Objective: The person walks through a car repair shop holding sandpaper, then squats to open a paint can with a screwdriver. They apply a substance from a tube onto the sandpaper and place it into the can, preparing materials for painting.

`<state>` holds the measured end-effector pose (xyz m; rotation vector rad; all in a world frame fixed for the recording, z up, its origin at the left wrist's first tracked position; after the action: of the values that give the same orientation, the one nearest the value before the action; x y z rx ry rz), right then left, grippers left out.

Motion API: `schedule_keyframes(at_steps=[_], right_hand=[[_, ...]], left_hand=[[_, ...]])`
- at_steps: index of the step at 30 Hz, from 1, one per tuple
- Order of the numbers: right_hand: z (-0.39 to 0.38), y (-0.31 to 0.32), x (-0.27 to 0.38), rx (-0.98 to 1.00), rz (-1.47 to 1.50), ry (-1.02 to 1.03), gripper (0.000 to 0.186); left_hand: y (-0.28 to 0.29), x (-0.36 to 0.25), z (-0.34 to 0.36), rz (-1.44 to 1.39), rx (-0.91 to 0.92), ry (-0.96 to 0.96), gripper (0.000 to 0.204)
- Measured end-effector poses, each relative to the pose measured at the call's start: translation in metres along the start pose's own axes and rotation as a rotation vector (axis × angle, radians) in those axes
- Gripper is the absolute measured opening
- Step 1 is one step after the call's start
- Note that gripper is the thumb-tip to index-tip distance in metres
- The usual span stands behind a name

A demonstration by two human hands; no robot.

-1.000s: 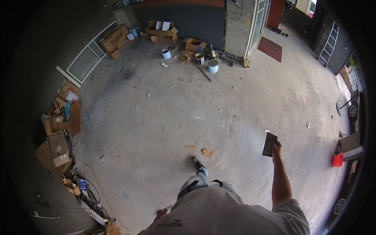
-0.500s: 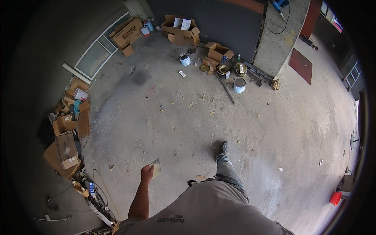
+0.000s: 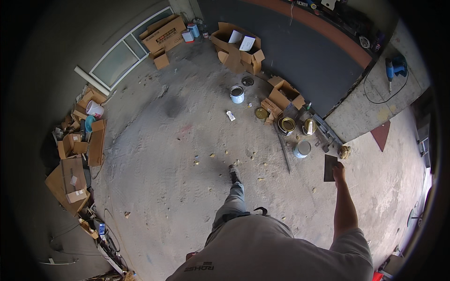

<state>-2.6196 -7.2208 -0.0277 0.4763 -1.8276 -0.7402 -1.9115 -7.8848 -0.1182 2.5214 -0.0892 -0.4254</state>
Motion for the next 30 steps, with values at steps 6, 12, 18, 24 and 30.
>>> schedule_keyframes(at_steps=[6,12,18,24,30], right_hand=[[0.004,-0.128,0.054,0.192,-0.261,-0.092,0.036],[-0.111,-0.229,-0.014,0.329,-0.188,-0.521,0.037],[-0.070,-0.324,0.028,0.296,-0.421,-0.601,0.033],[0.224,-0.323,0.286,-0.066,0.282,-0.550,0.047],[0.343,-0.250,0.537,-0.483,0.497,0.011,0.050]], left_hand=[[0.154,-0.195,0.202,0.047,-0.012,0.082,0.046],[0.338,-0.623,0.345,0.191,-0.291,-0.542,0.033],[0.337,-0.962,0.452,-0.066,-0.170,-0.753,0.027],[0.271,-1.189,0.515,-0.089,0.297,-0.938,0.023],[0.221,-1.377,0.608,0.337,0.375,-1.108,0.018]])
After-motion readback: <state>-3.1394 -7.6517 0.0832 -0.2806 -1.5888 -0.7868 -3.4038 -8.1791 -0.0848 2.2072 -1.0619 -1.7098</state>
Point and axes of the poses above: each hand's wrist, its own z-axis towards the middle knuckle, its own y-axis out of the back of the hand, x = y × z, the point moved 3 cm from there along z, towards the middle knuckle, and after that the axes turned 2 degrees about -z, right-handed, at the moved point
